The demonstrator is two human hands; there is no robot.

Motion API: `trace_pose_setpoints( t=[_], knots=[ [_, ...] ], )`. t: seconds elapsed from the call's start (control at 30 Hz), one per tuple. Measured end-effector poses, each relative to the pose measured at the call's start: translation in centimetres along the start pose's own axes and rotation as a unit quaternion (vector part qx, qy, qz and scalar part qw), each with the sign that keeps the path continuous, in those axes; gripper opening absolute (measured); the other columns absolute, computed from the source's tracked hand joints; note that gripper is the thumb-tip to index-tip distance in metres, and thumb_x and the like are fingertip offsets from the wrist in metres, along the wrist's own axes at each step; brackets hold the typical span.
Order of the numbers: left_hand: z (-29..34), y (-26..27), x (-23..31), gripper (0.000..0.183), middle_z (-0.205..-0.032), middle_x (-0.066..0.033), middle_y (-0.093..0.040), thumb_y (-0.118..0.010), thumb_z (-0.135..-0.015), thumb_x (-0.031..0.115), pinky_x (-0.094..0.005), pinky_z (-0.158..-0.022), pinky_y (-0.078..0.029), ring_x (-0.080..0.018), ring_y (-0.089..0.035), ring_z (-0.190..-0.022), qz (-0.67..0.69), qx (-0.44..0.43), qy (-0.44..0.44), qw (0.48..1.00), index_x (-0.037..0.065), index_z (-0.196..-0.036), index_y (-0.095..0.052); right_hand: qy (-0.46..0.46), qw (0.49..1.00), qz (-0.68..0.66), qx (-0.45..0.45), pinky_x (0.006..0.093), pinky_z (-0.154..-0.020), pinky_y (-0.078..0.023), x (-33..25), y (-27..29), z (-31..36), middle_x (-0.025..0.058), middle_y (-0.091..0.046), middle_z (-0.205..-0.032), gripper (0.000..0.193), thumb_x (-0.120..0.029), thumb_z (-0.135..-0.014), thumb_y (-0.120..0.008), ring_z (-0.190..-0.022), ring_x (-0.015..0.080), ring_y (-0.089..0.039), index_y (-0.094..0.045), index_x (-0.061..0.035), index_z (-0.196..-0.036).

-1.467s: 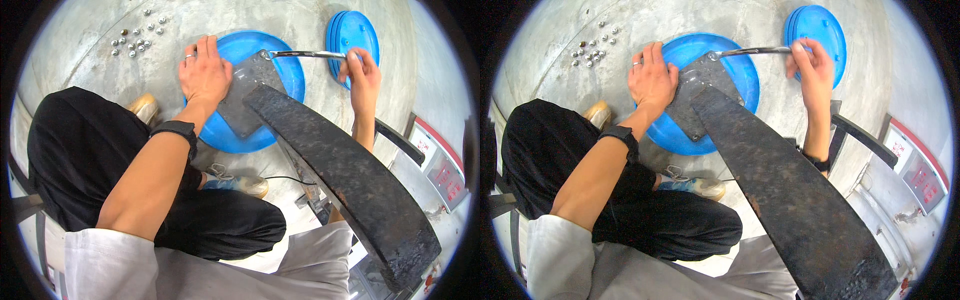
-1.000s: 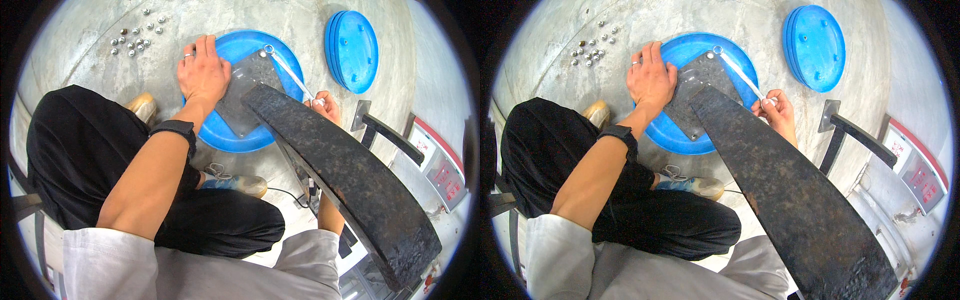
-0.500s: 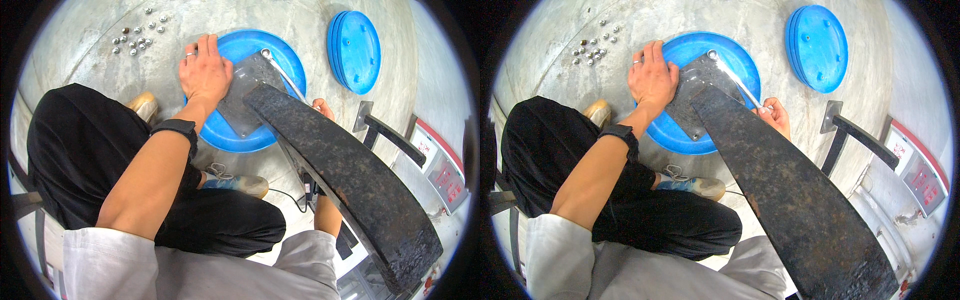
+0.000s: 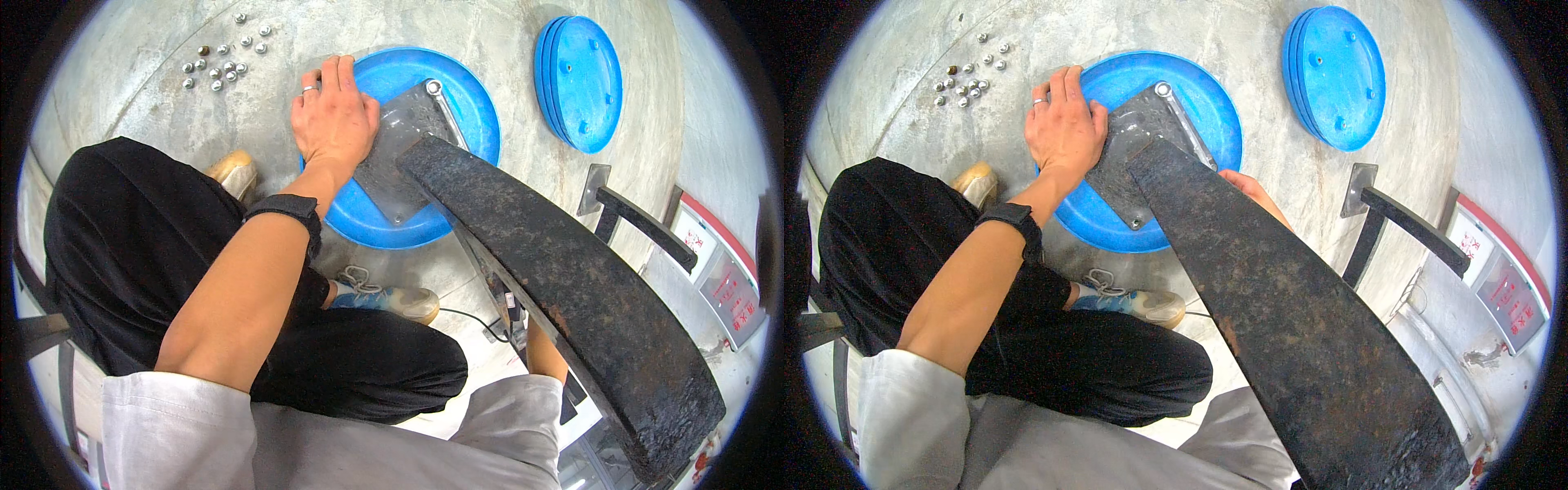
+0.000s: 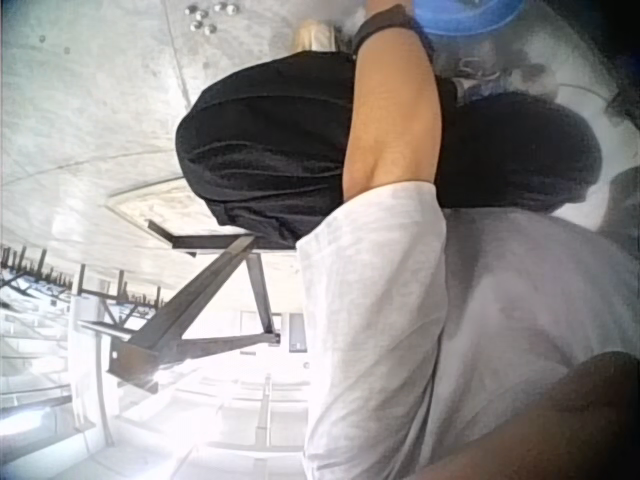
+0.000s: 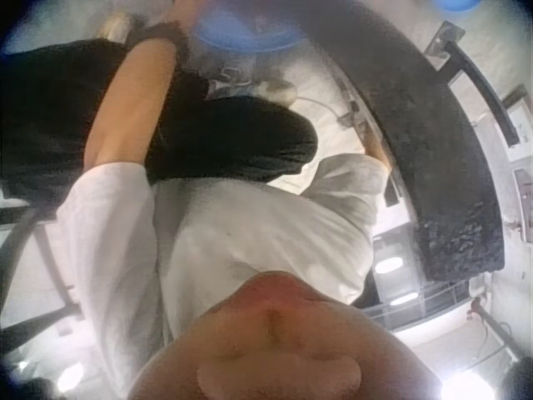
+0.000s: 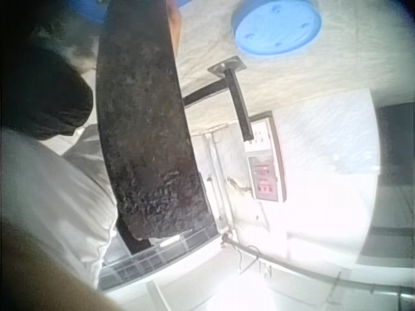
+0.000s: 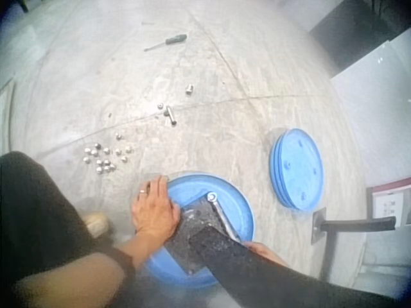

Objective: The person assembles a metal table base while sitting on the floor. They place washers and nuts onto bolts by hand and then use a combination wrench to tighten the nuts.

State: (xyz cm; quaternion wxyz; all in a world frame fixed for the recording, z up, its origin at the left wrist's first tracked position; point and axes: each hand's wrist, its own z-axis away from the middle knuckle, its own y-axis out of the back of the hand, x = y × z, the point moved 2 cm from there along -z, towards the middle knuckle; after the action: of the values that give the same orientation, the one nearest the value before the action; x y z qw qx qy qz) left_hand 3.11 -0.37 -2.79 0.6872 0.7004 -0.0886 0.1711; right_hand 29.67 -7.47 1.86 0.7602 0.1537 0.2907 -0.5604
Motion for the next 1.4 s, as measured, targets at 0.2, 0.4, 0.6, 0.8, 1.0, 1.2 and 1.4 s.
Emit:
trace_pose_setpoints(
  t=[0.2, 0.4, 0.6, 0.8, 1.0, 1.2, 1.4],
  knots=[
    [0.0, 0.0, 0.2, 0.048, -0.123, -0.0029, -0.048, -0.056, -0.076, 0.024, -0.0391, -0.085, -0.044, -0.0269, -0.047, -0.112, 0.0, 0.001, 0.003, 1.0, 0.013, -0.122, -0.047, -0.061, 0.997, 0.034, 0.036, 0.0248, -0.066, -0.05, -1.0, -0.4, 0.2, 0.0074, -0.064, -0.091, 0.027, -0.019, -0.087, -0.061, -0.075, 0.0117, -0.062, -0.051, -0.0013, -0.105],
    [0.0, 0.0, 0.2, 0.049, -0.123, -0.0031, -0.048, -0.056, -0.076, 0.025, -0.0391, -0.084, -0.044, -0.0269, -0.047, -0.112, 0.006, -0.003, 0.001, 1.0, 0.012, -0.122, -0.046, -0.145, 0.982, 0.076, 0.091, 0.0249, -0.066, -0.05, -2.5, 0.2, -0.3, 0.0059, -0.064, -0.09, 0.027, -0.021, -0.087, -0.061, -0.074, 0.0113, -0.062, -0.054, -0.0014, -0.104],
    [0.2, -0.6, -0.1, 0.049, -0.124, -0.0032, -0.048, -0.056, -0.077, 0.024, -0.0389, -0.084, -0.044, -0.0271, -0.047, -0.112, -0.004, 0.017, -0.002, 1.0, 0.012, -0.123, -0.045, -0.02, 0.983, 0.091, 0.159, 0.0233, -0.059, -0.042, -5.2, 6.8, -0.4, -0.0022, -0.055, -0.066, 0.015, -0.024, -0.089, -0.057, -0.061, 0.0077, -0.052, -0.059, -0.0104, -0.085],
    [0.1, -0.3, 0.2, 0.049, -0.124, -0.0029, -0.047, -0.055, -0.077, 0.025, -0.0383, -0.085, -0.044, -0.027, -0.047, -0.112, -0.015, -0.007, -0.001, 1.0, 0.012, -0.123, -0.045, 0.1, 0.962, 0.051, 0.248, 0.022, -0.061, -0.043, -11.8, 6.8, -5.5, -0.0048, -0.051, -0.067, 0.01, -0.021, -0.085, -0.063, -0.064, 0.0048, -0.049, -0.061, -0.0116, -0.088],
    [0.0, 0.0, -0.3, 0.049, -0.124, -0.0033, -0.047, -0.056, -0.076, 0.025, -0.0376, -0.084, -0.045, -0.0272, -0.047, -0.111, -0.018, -0.002, 0.003, 1.0, 0.011, -0.122, -0.046, 0.266, 0.93, 0.207, 0.144, 0.0209, -0.056, -0.037, -19.3, 0.7, -9.2, -0.0041, -0.048, -0.067, 0.018, -0.02, -0.087, -0.063, -0.06, 0.0057, -0.043, -0.063, -0.0046, -0.096],
    [0.1, -0.2, 0.5, 0.049, -0.122, -0.0039, -0.048, -0.057, -0.075, 0.024, -0.0382, -0.083, -0.045, -0.0273, -0.047, -0.11, 0.007, 0.003, -0.011, 1.0, 0.011, -0.122, -0.046, 0.337, 0.854, 0.392, 0.067, 0.0208, -0.057, -0.038, -20.0, -4.0, -5.5, -0.0021, -0.052, -0.068, 0.018, -0.02, -0.087, -0.063, -0.061, 0.0056, -0.047, -0.063, -0.0025, -0.092],
    [-0.1, -0.1, 0.6, 0.051, -0.123, -0.0039, -0.046, -0.058, -0.074, 0.024, -0.0406, -0.083, -0.043, -0.026, -0.046, -0.113, 0.026, -0.008, 0.015, 1.0, 0.012, -0.121, -0.044, 0.258, 0.932, 0.2, 0.158, 0.0267, -0.065, -0.049, -15.4, 1.5, 0.4, 0.006, -0.062, -0.074, 0.015, -0.015, -0.088, -0.057, -0.066, 0.0133, -0.059, -0.058, -0.001, -0.094]
  ],
)
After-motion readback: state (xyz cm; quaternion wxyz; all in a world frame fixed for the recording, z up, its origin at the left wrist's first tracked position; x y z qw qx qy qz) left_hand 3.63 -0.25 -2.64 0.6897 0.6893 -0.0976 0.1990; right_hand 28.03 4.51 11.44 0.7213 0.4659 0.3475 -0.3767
